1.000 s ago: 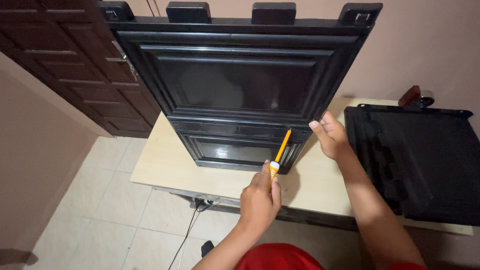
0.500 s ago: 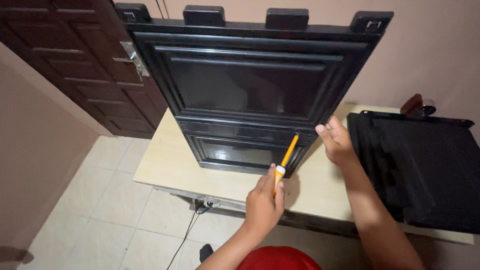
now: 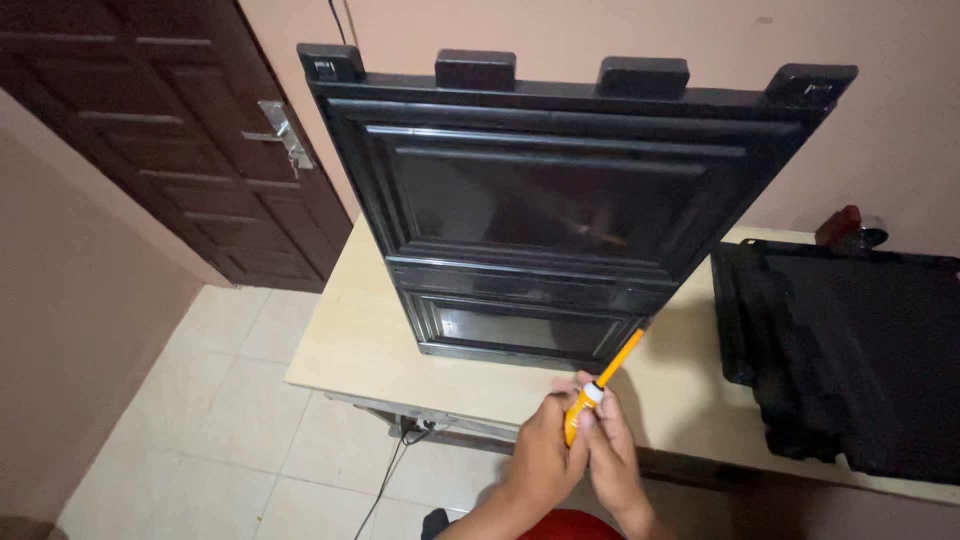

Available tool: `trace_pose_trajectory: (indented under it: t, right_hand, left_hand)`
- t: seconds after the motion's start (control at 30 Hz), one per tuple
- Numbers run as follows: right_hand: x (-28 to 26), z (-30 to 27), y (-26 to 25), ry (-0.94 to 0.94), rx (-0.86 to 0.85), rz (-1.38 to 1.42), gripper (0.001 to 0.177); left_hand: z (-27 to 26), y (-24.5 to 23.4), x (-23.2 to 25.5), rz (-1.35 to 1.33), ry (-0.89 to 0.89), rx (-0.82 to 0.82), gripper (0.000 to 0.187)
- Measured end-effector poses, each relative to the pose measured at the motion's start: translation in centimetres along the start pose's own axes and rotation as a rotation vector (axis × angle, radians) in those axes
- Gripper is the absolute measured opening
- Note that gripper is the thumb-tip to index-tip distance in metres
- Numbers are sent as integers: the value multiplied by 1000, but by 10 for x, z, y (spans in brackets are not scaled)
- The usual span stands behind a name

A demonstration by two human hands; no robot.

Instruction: The person uses a yellow utility knife to pry apart a black plastic storage unit on a table. They remove the front panel, then a white foam insert, and finally separate the side panels, leaving the components disassembled on the table.

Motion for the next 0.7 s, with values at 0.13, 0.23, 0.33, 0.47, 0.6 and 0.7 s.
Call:
trace_pose_trajectory:
  t: [0.13, 0.23, 0.33, 0.47, 0.6, 0.7]
  right_hand:
    - [7, 6, 16, 158, 129, 197, 39]
    - [-1, 5, 18, 172, 215, 131, 41]
    - [-11, 6, 20, 213, 239, -7, 42]
    - [-18, 2, 34, 378, 227, 27, 44]
    - [-29, 16, 56, 400, 128, 108, 44]
    - [-35, 24, 68, 418, 99, 129, 44]
  left_hand:
    - [16, -26, 18, 103, 230, -152, 44]
    - [34, -73, 36, 350, 564, 47, 35]
    - [85, -121, 19, 327, 356, 234, 44]
    - [146, -174, -7, 346, 333, 541, 72]
    - [205, -192, -33, -27, 251, 425, 59]
    - [229, -190, -46, -250, 169, 299, 48]
Point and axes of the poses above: each hand's wrist, its own z-axis towards the middle knuckle, its own y-axis out of the palm, x = y × z, the point moved 4 cm from there along z, towards the middle knuckle, and after that the axes turned 7 degrees about x, right-handed, at the moved point
